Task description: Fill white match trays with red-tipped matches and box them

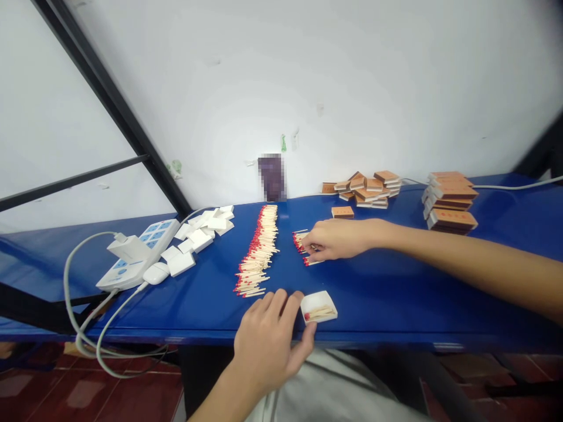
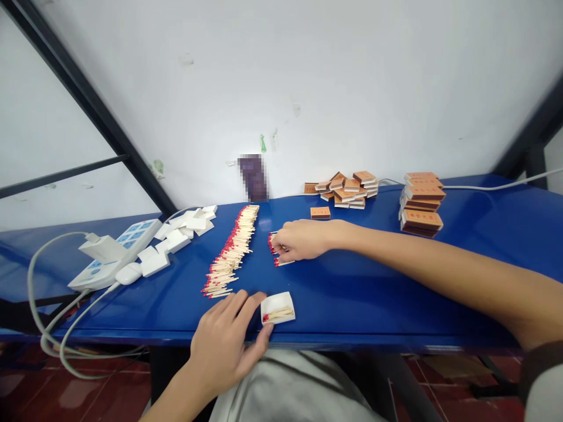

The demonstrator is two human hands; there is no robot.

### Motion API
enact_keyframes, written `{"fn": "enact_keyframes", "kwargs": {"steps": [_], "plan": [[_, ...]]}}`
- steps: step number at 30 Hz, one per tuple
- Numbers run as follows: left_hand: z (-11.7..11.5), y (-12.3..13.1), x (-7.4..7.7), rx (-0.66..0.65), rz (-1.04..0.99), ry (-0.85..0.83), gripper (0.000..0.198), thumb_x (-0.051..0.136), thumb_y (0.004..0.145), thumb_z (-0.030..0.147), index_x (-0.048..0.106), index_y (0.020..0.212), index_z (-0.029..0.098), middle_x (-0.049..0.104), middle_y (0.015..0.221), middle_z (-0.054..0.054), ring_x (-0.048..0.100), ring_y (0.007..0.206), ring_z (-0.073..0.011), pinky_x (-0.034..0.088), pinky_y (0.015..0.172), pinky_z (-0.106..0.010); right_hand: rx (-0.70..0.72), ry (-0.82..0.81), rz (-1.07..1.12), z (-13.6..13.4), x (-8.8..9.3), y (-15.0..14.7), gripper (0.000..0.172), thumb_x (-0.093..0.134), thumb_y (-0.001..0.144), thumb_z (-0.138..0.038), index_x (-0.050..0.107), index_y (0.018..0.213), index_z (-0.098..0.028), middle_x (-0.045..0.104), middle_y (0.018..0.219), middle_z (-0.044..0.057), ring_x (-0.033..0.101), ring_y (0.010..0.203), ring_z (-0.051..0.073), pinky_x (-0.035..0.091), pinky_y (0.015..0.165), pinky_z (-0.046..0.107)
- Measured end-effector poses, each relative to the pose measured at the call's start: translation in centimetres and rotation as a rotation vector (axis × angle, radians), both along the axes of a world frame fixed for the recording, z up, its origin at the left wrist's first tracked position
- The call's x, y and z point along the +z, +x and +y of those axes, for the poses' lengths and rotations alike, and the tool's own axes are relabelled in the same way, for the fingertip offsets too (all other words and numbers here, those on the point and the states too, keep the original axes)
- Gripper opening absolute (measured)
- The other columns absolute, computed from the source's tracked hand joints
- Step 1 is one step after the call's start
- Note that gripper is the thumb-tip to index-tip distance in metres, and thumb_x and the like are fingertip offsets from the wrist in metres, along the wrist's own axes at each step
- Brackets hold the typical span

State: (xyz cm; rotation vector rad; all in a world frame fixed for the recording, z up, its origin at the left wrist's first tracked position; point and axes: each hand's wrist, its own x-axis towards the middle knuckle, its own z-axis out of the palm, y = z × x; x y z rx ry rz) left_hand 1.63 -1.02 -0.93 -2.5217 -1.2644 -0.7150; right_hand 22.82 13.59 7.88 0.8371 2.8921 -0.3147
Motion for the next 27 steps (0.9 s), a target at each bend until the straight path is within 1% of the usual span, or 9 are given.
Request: {"fn": "enact_keyframes", "kwargs": {"steps": [7, 11, 17, 24, 27], "plan": [[0.08, 0.0, 0.03, 0.001, -0.001, -0.002, 0.03, 0.043, 0.097, 0.037, 0.053, 0.119, 0.018, 0.06, 0.098, -0.008, 0.06, 0.081, -0.0273, 0.051, 0.067, -0.04, -0.008, 0.02, -0.001, -0.1, 0.12, -0.01, 0.023, 0.049, 0.092, -0.031, 0.059, 0.076, -0.018, 0.059, 0.07, 0.002, 0.044, 0.057, 0.013, 0.024, 0.056, 0.027], [0.02, 0.04, 0.07, -0.001, -0.004, 0.001, 0.03, 0.044, 0.097, 0.036, 0.053, 0.119, 0.018, 0.061, 0.097, -0.008, 0.06, 0.081, -0.0271, 0.051, 0.067, -0.04, -0.006, 0.025, -0.014, -0.11, 0.06, 0.01, 0.022, 0.05, 0.091, -0.031, 0.059, 0.076, -0.019, 0.059, 0.07, 0.002, 0.044, 0.058, 0.013, 0.024, 0.056, 0.027], [-0.02, 0.09, 0.14, 0.001, 0.001, 0.004, 0.03, 0.043, 0.097, 0.037, 0.054, 0.118, 0.018, 0.061, 0.096, -0.008, 0.06, 0.081, -0.0269, 0.051, 0.067, -0.04, 0.004, 0.047, -0.019, -0.16, 0.12, -0.01, 0.026, 0.044, 0.094, -0.029, 0.058, 0.074, -0.019, 0.059, 0.069, 0.003, 0.043, 0.057, 0.014, 0.023, 0.056, 0.028], [0.03, 0.15, 0.24, 0.001, 0.001, 0.011, 0.03, 0.043, 0.097, 0.037, 0.054, 0.118, 0.018, 0.061, 0.095, -0.008, 0.06, 0.08, -0.0266, 0.051, 0.067, -0.039, -0.008, 0.066, -0.023, 0.02, -0.09, 0.07, 0.026, 0.042, 0.096, -0.029, 0.06, 0.08, -0.019, 0.062, 0.074, 0.004, 0.047, 0.06, 0.015, 0.024, 0.057, 0.027], [0.01, 0.17, 0.23, 0.002, 0.0, 0.011, 0.03, 0.043, 0.097, 0.036, 0.054, 0.117, 0.017, 0.061, 0.095, -0.008, 0.06, 0.08, -0.0267, 0.051, 0.067, -0.04, -0.013, 0.061, 0.011, 0.1, -0.07, 0.1, 0.02, 0.044, 0.095, -0.028, 0.061, 0.087, -0.019, 0.064, 0.079, 0.004, 0.051, 0.065, 0.015, 0.026, 0.058, 0.026]]}}
